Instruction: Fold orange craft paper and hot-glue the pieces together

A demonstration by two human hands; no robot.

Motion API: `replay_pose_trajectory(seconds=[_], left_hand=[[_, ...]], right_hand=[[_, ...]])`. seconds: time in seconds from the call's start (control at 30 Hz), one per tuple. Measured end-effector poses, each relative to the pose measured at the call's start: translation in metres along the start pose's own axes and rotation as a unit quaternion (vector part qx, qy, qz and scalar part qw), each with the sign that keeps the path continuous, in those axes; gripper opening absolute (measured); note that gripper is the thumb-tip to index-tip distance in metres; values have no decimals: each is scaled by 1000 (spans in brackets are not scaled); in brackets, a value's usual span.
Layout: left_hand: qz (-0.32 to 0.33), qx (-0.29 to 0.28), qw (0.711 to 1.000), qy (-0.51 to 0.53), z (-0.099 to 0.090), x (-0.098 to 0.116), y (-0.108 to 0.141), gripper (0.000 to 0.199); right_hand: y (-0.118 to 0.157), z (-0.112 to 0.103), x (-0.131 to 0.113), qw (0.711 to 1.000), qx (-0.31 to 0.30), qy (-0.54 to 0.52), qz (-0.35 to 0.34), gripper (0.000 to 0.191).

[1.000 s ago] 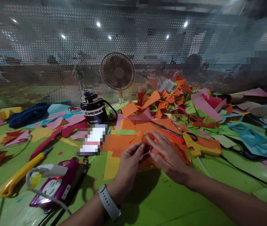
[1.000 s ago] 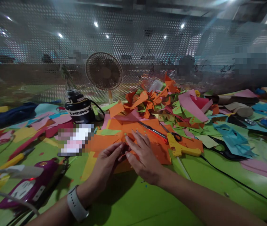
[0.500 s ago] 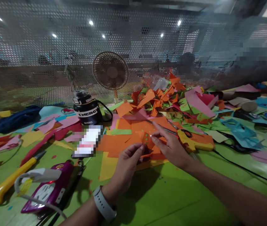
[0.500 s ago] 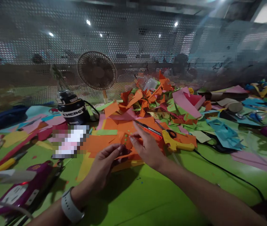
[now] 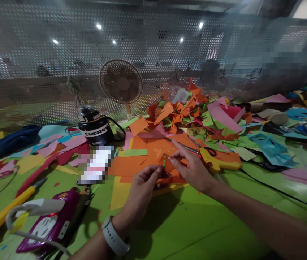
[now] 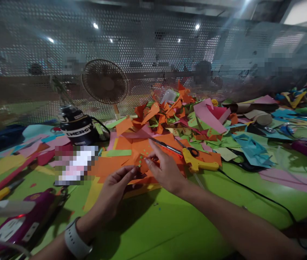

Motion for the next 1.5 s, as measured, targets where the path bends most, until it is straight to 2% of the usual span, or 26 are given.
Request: replay_pose_trajectory(seconds=[0.57,0.83,0.97,1.33,1.5], left_hand=[[26,5,997,-70,-2,8,-4,27],[13,20,1000,-13,-3,7,-2,30],[4,32,999,-22,-3,8,-3,33],[15,-3,997,-82,-4,10,-6,30],[10,-3,996,-87,-5,8,-6,31]], right_hand=[[-1,2,0,999,-15,-34,-8,58],[-1,4,0,998,-26,-56,2,60],[0,7,-1,996,-47,-74,10,61],[-1,10,7,990,-81,-110,19,68],[-3,10,9,988,-91,-123,27,68]])
Point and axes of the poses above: each hand's wrist, its own y-axis away from the middle knuckle, its own z-axis out of the palm, x = y × z, the point moved 4 cm from there along -y, towards the middle knuckle, and after that the axes turned 8 degrees about -x, right-handed, at the moved point
